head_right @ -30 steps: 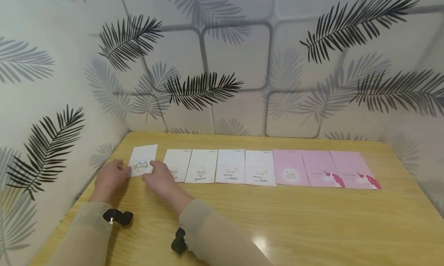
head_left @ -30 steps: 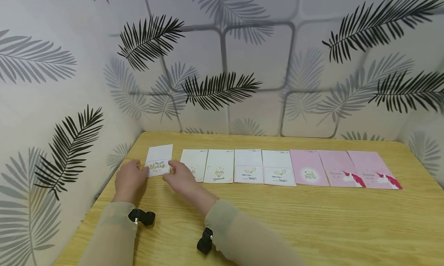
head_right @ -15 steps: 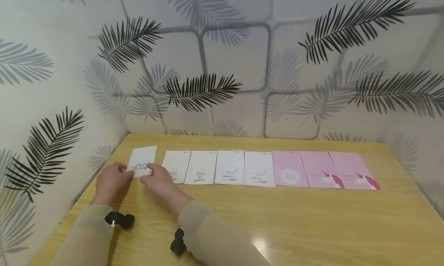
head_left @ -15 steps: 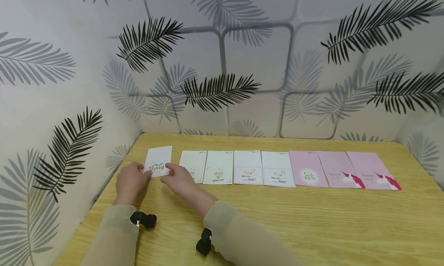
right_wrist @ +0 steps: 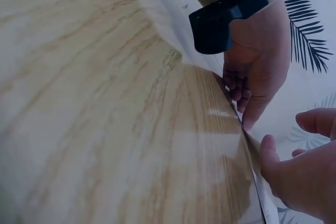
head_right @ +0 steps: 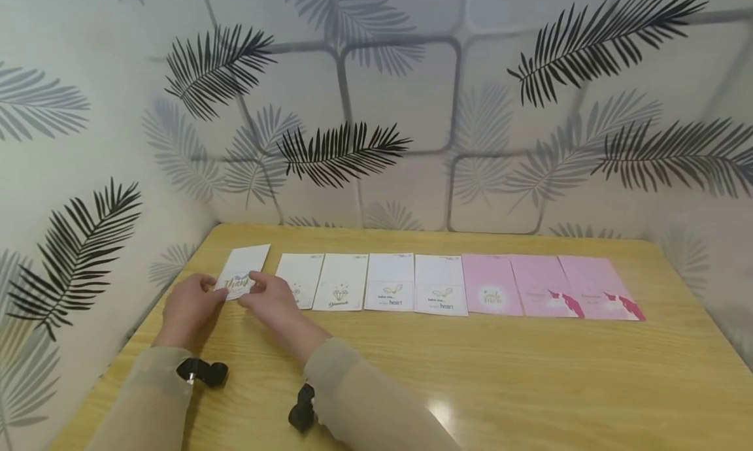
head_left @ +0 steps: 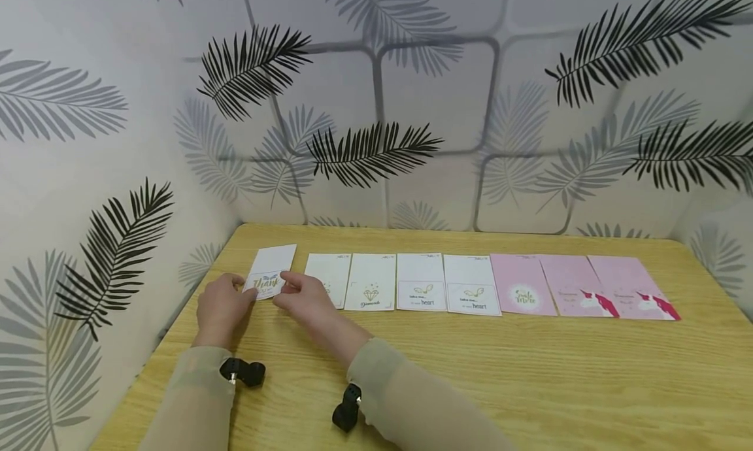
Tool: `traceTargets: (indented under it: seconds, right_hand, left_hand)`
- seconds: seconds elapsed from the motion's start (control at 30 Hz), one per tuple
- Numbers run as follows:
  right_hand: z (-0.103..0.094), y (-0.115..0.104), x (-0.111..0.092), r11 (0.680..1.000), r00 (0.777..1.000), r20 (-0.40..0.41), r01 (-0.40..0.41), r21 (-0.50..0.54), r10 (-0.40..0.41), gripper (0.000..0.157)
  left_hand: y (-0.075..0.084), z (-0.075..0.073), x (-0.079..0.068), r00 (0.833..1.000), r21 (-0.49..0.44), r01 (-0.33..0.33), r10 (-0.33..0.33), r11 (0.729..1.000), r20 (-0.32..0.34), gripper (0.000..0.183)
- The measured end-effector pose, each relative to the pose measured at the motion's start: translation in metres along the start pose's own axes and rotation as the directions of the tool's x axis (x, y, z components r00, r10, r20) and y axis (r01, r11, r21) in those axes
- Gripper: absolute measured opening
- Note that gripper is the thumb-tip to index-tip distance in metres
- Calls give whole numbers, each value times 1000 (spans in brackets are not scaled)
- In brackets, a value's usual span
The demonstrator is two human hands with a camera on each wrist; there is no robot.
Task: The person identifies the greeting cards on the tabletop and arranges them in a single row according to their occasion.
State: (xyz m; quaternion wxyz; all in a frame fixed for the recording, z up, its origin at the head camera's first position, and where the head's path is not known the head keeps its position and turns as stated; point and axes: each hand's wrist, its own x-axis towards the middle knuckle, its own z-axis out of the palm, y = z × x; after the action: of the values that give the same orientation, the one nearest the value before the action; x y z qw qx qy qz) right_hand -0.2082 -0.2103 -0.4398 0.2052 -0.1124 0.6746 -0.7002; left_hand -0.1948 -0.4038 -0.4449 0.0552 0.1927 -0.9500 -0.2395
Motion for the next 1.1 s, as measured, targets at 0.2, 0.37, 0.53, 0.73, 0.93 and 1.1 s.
traceTargets:
  seconds: [0.2,0.37,0.53,0.73,0.93,1.1]
  right_hand:
    - [-2,4,3,992,1000,22,-3,123,1,67]
    - [0,2,5,996,999,33,-3,84,0,64]
    - [4,0,5,1000,998,66,1,8,-1,61]
    - [3,2,1,1000,996,93,16,-8,-15,59]
    - [-2,5,-3,999,996,93,15,48,-20,59]
    - [-6,3,-7,999,996,80,27,38,-30,60]
  left_hand:
    - [1,-1,-3,1000,-12,1,-1,1000,7,47]
    - [3,-4,-4,1000,-30,-4,4,1000,22,50]
    - [5,-6,-4,999,-46,-10,11,999,38,52]
    - [4,-8,-5,998,-43,-30,32,999,59,51]
    - [4,-9,-6,997,-104,-10,18,995,73,55]
    - [8,-11,-8,998,-115,-12,19,993,63,51]
